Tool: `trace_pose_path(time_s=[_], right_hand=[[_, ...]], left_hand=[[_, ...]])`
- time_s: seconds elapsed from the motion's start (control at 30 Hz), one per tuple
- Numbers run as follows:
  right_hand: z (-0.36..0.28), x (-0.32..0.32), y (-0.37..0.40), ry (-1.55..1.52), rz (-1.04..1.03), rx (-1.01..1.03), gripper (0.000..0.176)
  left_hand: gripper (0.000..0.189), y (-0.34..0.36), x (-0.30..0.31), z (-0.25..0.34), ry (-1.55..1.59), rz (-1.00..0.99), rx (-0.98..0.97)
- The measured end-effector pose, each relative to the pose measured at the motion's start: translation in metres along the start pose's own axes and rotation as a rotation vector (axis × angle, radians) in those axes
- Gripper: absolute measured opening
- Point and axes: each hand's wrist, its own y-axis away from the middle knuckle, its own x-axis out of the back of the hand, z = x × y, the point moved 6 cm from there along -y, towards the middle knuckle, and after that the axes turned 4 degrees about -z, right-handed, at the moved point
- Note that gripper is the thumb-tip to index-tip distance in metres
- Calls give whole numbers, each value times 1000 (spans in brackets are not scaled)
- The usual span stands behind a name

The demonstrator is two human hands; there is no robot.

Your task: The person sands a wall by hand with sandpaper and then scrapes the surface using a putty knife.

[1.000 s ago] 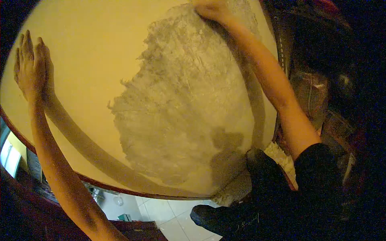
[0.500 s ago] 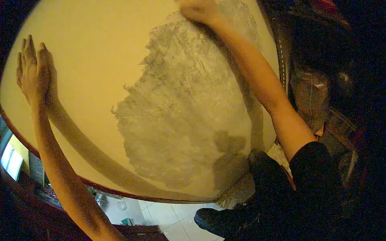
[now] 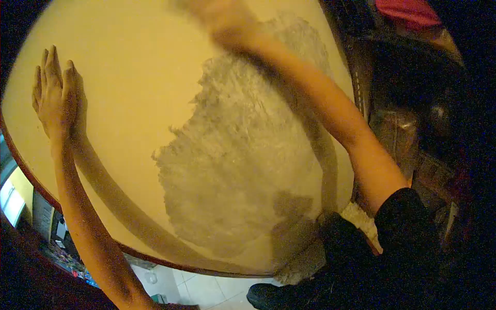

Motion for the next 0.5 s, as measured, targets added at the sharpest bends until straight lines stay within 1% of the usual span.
trace_pose_path(time_s=[0.03, 0.07, 0.1, 0.13, 0.17, 0.2, 0.27, 0.3, 0.33, 0.37, 0.4, 0.47, 0.5], right_hand=[[-34, -23, 18, 95, -4, 223, 46], [-64, -32, 32, 193, -8, 443, 48], [-84, 0, 33, 82, -269, 560, 47], [-68, 0, 27, 116, -217, 548, 49], [-47, 3, 14, 151, -163, 542, 50], [-30, 7, 5, 150, -163, 550, 50], [31, 32, -22, 24, -60, 20, 45], [53, 41, -27, -34, -5, -245, 46], [49, 37, -26, -31, -1, -236, 46], [38, 18, -20, -184, -123, -215, 48], [23, 0, -11, -334, -247, -191, 57], [-66, -1, 24, 114, -239, 419, 51], [-76, -5, 36, -83, -335, 552, 50]], left_hand=[[54, -1, 14, 8, 0, 7, 15], [55, -5, 20, 20, -311, -135, -29], [56, -6, 17, 24, -620, -283, -77], [56, -5, 9, 21, -621, -281, -80], [55, -5, 10, 13, -292, -148, -15], [55, -3, 8, 4, 36, -17, 54], [55, 1, 2, 1, 80, 0, 39], [55, -1, 6, 2, 127, 28, 15], [55, -2, 9, 4, 125, 34, 23], [55, -2, 11, 6, 78, 18, 54], [55, -3, 14, 7, 31, 2, 88], [55, 0, 17, 6, 38, -8, 92], [55, -7, 10, 10, 44, -32, 82]])
